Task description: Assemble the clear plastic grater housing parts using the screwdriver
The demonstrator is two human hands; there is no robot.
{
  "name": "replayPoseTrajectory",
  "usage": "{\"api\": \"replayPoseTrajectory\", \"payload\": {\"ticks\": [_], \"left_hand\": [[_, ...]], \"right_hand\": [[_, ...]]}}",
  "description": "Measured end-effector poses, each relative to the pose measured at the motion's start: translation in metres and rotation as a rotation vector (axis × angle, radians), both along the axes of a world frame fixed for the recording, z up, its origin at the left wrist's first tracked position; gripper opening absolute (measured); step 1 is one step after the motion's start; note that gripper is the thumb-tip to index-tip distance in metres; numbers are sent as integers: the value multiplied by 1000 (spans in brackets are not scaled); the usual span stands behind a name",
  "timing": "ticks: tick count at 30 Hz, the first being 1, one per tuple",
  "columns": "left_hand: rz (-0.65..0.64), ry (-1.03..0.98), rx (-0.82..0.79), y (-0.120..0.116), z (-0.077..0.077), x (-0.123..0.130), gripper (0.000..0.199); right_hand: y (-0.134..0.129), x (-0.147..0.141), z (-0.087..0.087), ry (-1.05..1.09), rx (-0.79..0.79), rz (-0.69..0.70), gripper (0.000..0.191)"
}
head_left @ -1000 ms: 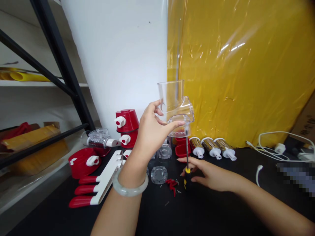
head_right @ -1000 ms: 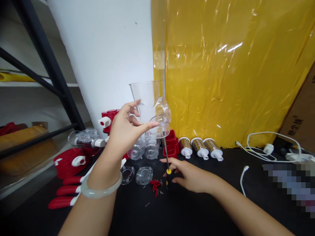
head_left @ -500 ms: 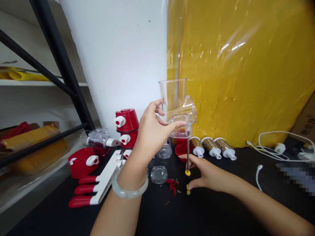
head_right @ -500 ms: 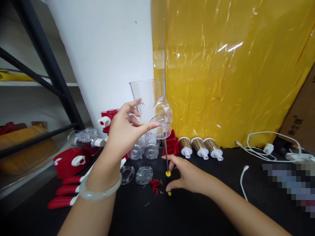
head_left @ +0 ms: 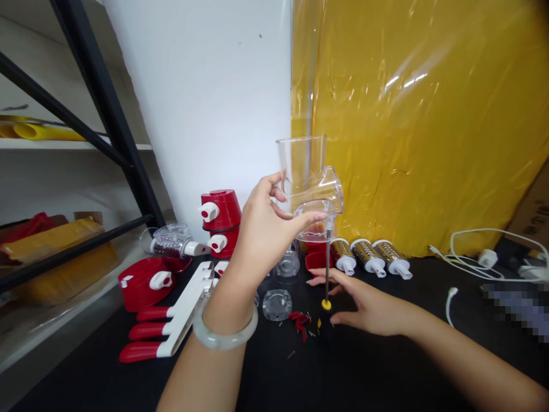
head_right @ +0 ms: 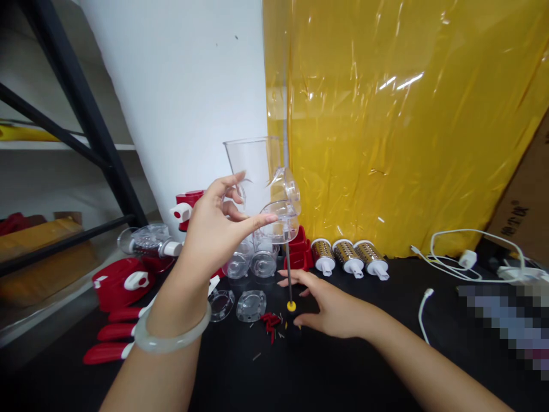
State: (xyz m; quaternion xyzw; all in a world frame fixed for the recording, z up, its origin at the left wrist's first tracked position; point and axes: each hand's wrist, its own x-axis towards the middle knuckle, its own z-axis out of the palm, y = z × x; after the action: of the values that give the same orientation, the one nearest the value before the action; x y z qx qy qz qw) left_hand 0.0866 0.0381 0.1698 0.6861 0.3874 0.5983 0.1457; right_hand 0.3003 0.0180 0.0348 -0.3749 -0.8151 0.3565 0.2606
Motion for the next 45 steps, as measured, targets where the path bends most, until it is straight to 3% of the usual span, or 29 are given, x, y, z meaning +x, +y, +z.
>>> {"api": "replayPoseTrajectory", "payload": {"ticks": [3, 7, 11, 13, 16, 18, 23, 28, 34, 40, 45], "left_hand": [[8, 1, -6, -1, 0, 0, 78], [14, 1, 5, 0, 1, 0, 79], [-9, -3, -7, -1, 0, 0, 78], [-7, -3, -3, -1, 0, 0, 79], [0, -4, 8, -1, 0, -1, 80], [-4, -8, 3, -1, 0, -1, 81], [-23, -19, -13, -2, 1, -1, 82], [-20, -21, -21, -3, 1, -1, 81], [-11, -7, -7, -2, 0, -1, 83], [-17, -16, -10, -3, 0, -1, 82], [-8, -7, -6, -2, 0, -2, 83]], "right_hand": [[0, -2, -1, 13, -49, 8, 65], [0, -3, -2, 2, 31, -67, 76], [-1, -4, -2, 95, -53, 27, 72], [0, -4, -3, 114, -70, 10, 67], [0, -5, -5, 95, 28, -72, 70], [0, -5, -5, 113, 56, -56, 73], [-2, -8, -5, 192, -93, 42, 67], [-1, -8, -6, 139, 100, -88, 75], [-4, -9, -4, 195, -5, 13, 58], [-4, -9, -4, 130, 227, -122, 72], [-6, -10, -2, 127, 57, 13, 66]]}}
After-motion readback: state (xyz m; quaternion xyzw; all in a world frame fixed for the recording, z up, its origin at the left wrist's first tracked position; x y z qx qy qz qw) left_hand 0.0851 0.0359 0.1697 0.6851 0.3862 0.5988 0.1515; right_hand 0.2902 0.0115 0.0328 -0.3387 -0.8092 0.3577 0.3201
